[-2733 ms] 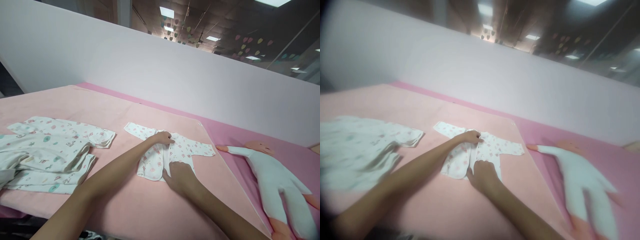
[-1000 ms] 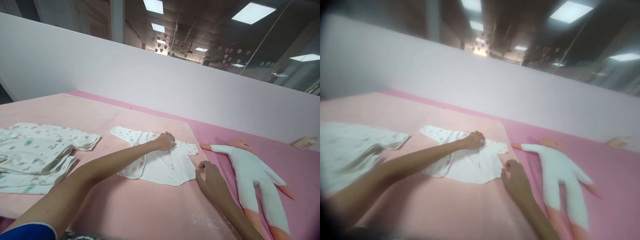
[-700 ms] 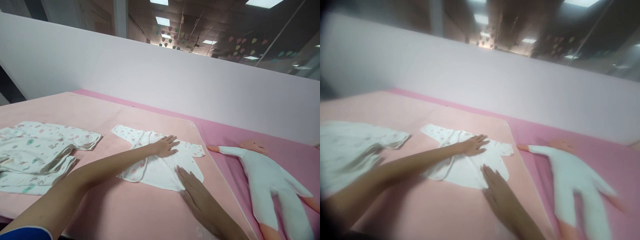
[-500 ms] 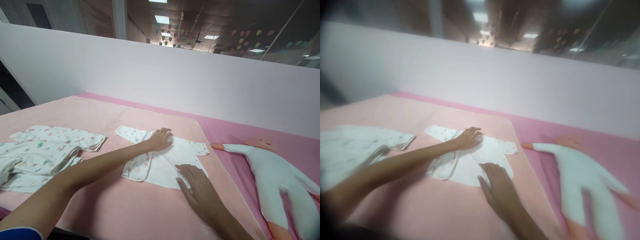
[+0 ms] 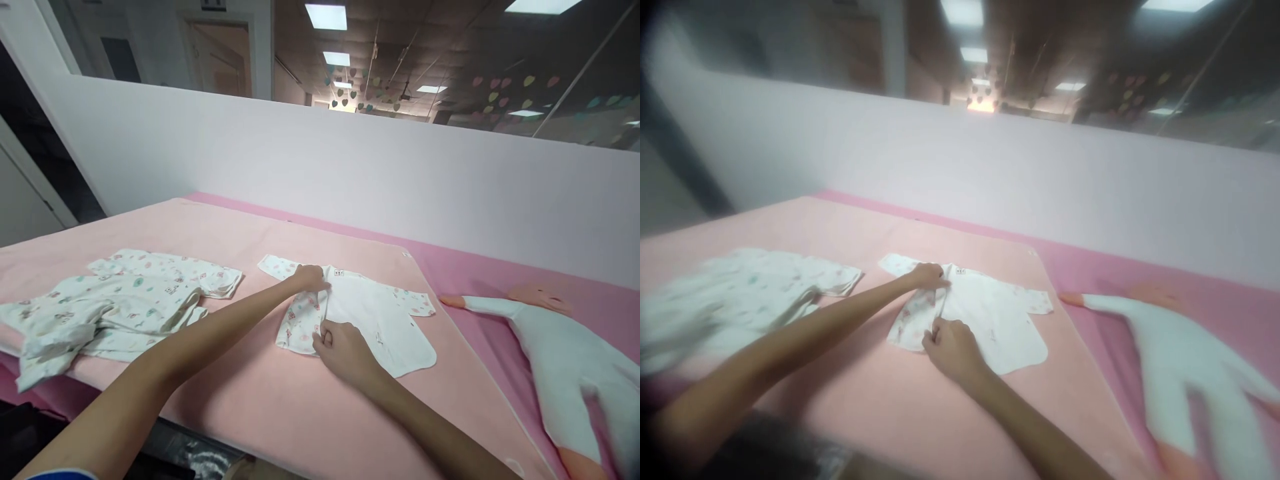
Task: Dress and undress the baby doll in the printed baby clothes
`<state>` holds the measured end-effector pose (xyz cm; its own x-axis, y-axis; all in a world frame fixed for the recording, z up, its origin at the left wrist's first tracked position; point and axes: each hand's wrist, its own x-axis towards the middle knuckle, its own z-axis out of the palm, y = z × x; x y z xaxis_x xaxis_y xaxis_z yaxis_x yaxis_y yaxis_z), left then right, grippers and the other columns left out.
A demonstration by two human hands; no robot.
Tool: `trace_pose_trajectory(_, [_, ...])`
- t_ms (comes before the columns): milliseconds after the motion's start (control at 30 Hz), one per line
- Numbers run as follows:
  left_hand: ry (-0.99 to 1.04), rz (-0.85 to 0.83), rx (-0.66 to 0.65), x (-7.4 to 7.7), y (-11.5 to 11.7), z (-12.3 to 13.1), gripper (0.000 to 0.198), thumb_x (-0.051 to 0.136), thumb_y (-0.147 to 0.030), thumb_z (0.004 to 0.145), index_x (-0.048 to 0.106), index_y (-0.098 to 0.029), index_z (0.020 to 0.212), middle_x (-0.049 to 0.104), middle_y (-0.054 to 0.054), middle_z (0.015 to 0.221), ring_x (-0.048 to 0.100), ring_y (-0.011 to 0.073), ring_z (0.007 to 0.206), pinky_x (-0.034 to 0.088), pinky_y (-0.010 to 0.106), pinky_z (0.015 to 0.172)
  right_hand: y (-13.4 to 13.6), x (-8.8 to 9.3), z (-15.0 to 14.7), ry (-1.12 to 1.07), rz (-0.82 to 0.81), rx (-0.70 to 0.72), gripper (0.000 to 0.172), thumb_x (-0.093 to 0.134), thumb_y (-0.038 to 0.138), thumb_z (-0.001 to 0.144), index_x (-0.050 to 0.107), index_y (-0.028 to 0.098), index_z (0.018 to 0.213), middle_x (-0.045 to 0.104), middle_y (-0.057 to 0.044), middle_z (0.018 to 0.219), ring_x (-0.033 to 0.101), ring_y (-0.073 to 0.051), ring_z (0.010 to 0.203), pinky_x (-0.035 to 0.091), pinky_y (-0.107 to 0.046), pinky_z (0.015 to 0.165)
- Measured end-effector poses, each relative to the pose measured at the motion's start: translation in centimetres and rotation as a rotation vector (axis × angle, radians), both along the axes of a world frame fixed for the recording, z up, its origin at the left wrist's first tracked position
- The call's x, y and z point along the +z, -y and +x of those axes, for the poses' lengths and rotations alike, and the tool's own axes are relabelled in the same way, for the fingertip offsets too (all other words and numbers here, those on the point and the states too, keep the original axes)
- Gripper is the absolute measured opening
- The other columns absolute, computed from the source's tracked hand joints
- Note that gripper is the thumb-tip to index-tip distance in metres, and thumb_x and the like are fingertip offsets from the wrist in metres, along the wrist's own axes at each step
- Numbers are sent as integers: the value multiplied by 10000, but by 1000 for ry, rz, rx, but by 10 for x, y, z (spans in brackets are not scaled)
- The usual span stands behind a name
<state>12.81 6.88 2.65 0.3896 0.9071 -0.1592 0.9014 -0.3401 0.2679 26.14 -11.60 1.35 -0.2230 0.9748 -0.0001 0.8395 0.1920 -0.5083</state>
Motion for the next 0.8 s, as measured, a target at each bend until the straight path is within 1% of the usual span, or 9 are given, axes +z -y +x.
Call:
trace_pose_trajectory(100, [75, -34, 11, 5, -10, 11, 390, 513, -539, 955, 681, -191, 904, 803, 78, 965, 760, 229, 884, 541, 320, 861, 0, 1, 11, -74, 24, -60, 364, 518, 334, 971, 309, 220, 695, 428, 43, 613, 394, -128, 585, 258, -280, 562])
trace_pose_trajectory(167, [105, -54, 16, 5, -15, 20, 414, 502, -549, 960, 681, -187, 870, 803, 75, 945, 763, 217, 832, 545, 312, 842, 1, 0, 21, -93, 11, -101, 368, 518, 361, 971, 311, 222, 700, 426, 44, 620, 381, -130, 590, 259, -280, 565])
trace_pose_trajectory(267, [110, -72, 19, 0, -17, 32, 377, 600, -526, 899, 671, -176, 777, 789, 85, 865, 767, 250, 816, 541, 368, 922, 4, -5, 34, -67, 0, -81, 351, 527, 381, 966, 372, 225, 692, 511, 28, 661, 462, -151, 656, 318, -281, 609])
trace_pose_trajectory(367, [127, -80, 5, -7, -19, 37, 339, 696, -508, 822, 668, -180, 740, 782, 91, 846, 769, 293, 876, 537, 408, 960, 8, -12, 40, -58, 48, -34, 326, 526, 366, 962, 412, 225, 691, 552, 14, 687, 523, -177, 744, 346, -289, 661])
trace_pose_trajectory(467, [171, -98, -16, -11, -22, 31, 290, 745, -472, 784, 690, -189, 758, 789, 82, 867, 764, 292, 911, 550, 379, 926, 12, -17, 39, -119, 66, -38, 292, 528, 337, 949, 421, 224, 701, 539, 21, 688, 505, -171, 728, 335, -288, 660])
trace_pose_trajectory(567, [250, -134, -31, -10, -26, 19, 260, 731, -459, 822, 734, -199, 830, 808, 63, 939, 758, 244, 911, 563, 299, 815, 11, -12, 35, -265, 12, -66, 274, 535, 333, 941, 432, 223, 713, 472, 40, 675, 439, -149, 673, 308, -279, 630])
trace_pose_trajectory(667, [332, -155, -18, -5, -32, 4, 308, 726, -493, 861, 763, -196, 931, 816, 66, 1005, 756, 209, 896, 559, 251, 719, 2, 3, 24, -445, -36, -40, 291, 552, 375, 958, 459, 220, 729, 420, 48, 692, 405, -138, 675, 311, -274, 638])
trace_pose_trajectory(733, [367, -145, 1, 1, -38, -6, 326, 745, -487, 864, 762, -184, 984, 815, 77, 1032, 757, 201, 891, 565, 246, 709, -10, 14, 9, -561, -48, 4, 309, 566, 410, 971, 477, 219, 744, 441, 45, 719, 431, -138, 694, 347, -275, 666])
trace_pose_trajectory(800, [384, -120, 21, 9, -44, -19, 319, 747, -453, 877, 749, -175, 1034, 814, 84, 1058, 760, 196, 889, 576, 250, 718, -26, 25, -12, -657, -42, 70, 324, 565, 448, 994, 505, 221, 770, 507, 37, 756, 494, -145, 725, 404, -284, 714])
